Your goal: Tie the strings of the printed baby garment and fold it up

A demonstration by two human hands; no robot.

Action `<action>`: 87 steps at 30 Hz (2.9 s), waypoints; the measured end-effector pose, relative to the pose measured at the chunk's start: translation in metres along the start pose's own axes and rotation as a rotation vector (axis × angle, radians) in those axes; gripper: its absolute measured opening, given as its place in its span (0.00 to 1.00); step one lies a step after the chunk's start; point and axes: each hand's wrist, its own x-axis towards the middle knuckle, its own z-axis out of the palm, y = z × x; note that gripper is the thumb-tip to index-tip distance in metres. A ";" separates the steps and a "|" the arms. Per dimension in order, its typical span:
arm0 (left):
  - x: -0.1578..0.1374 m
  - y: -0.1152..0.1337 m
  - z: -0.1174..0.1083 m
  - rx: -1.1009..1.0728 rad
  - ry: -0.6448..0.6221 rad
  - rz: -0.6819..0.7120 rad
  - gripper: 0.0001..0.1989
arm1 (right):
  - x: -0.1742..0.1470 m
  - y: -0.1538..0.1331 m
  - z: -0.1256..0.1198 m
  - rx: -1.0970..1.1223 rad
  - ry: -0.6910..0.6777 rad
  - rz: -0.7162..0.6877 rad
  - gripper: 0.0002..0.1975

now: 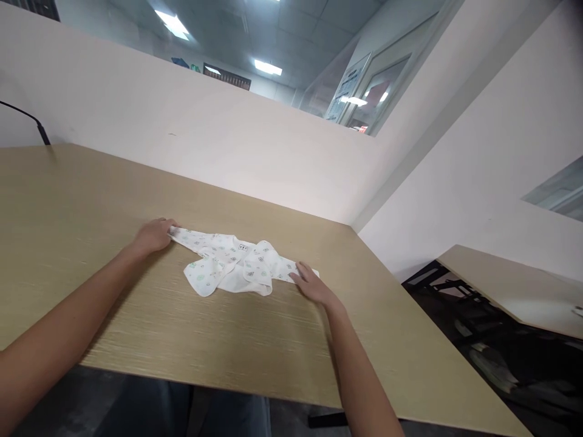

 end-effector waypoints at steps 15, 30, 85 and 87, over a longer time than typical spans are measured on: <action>-0.019 0.073 0.052 -0.084 0.147 0.413 0.27 | -0.015 -0.065 0.002 0.163 0.323 -0.470 0.13; -0.018 0.073 0.057 -0.101 0.083 0.360 0.27 | -0.035 -0.106 -0.004 0.426 0.071 -0.487 0.16; -0.022 0.079 0.046 -0.065 -0.039 0.225 0.29 | -0.047 -0.133 0.058 -0.123 -0.028 -0.689 0.11; -0.022 0.080 0.046 -0.064 -0.038 0.223 0.28 | -0.050 -0.136 0.055 -0.096 -0.052 -0.692 0.12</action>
